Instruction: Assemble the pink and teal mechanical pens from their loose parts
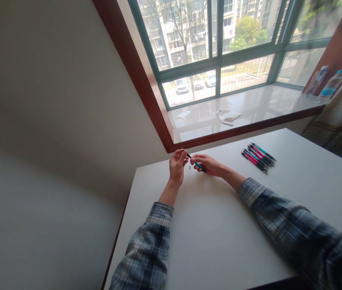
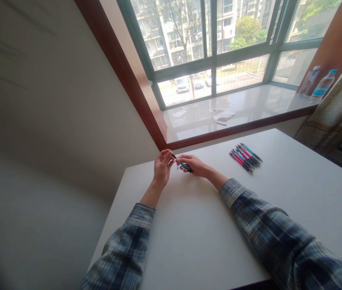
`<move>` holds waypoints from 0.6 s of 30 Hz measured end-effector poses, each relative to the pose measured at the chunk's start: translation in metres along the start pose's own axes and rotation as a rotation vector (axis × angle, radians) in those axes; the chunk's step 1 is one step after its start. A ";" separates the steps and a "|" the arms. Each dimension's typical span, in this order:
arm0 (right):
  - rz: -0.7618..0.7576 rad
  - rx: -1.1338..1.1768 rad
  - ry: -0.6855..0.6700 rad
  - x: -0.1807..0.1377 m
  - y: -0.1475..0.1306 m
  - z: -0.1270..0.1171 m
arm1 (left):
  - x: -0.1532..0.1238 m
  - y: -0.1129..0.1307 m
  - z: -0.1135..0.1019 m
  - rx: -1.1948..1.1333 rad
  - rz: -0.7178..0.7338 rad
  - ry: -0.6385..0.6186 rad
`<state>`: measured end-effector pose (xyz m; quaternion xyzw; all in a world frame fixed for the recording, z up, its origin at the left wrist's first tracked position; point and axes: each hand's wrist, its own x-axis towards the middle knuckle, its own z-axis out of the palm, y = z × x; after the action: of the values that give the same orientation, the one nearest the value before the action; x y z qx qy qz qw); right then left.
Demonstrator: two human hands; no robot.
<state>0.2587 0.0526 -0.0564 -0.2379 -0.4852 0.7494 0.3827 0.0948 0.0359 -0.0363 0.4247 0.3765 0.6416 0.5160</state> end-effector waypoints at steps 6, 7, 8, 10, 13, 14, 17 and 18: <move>0.001 -0.023 0.037 -0.001 -0.001 0.001 | 0.001 0.006 0.001 -0.035 0.004 0.025; 0.005 -0.027 0.039 -0.001 -0.001 0.001 | 0.002 0.007 0.001 -0.023 0.012 0.034; 0.006 -0.031 0.040 -0.001 -0.001 0.001 | 0.002 0.008 0.002 -0.013 0.021 0.042; 0.008 -0.036 0.042 0.000 0.000 0.001 | 0.002 0.010 0.002 -0.010 0.033 0.056; 0.010 -0.042 0.042 0.000 0.001 -0.001 | 0.003 0.013 0.003 -0.024 0.042 0.063; 0.009 -0.043 0.040 0.000 0.001 -0.001 | 0.003 0.014 0.004 -0.018 0.050 0.060; 0.009 -0.050 0.030 -0.001 0.001 -0.002 | 0.005 0.015 0.003 0.018 0.090 0.046; 0.011 -0.051 0.028 -0.001 0.001 -0.002 | 0.005 0.016 0.002 0.029 0.101 0.043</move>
<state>0.2604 0.0526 -0.0579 -0.2607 -0.4972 0.7354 0.3794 0.0910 0.0382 -0.0201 0.4366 0.3751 0.6701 0.4685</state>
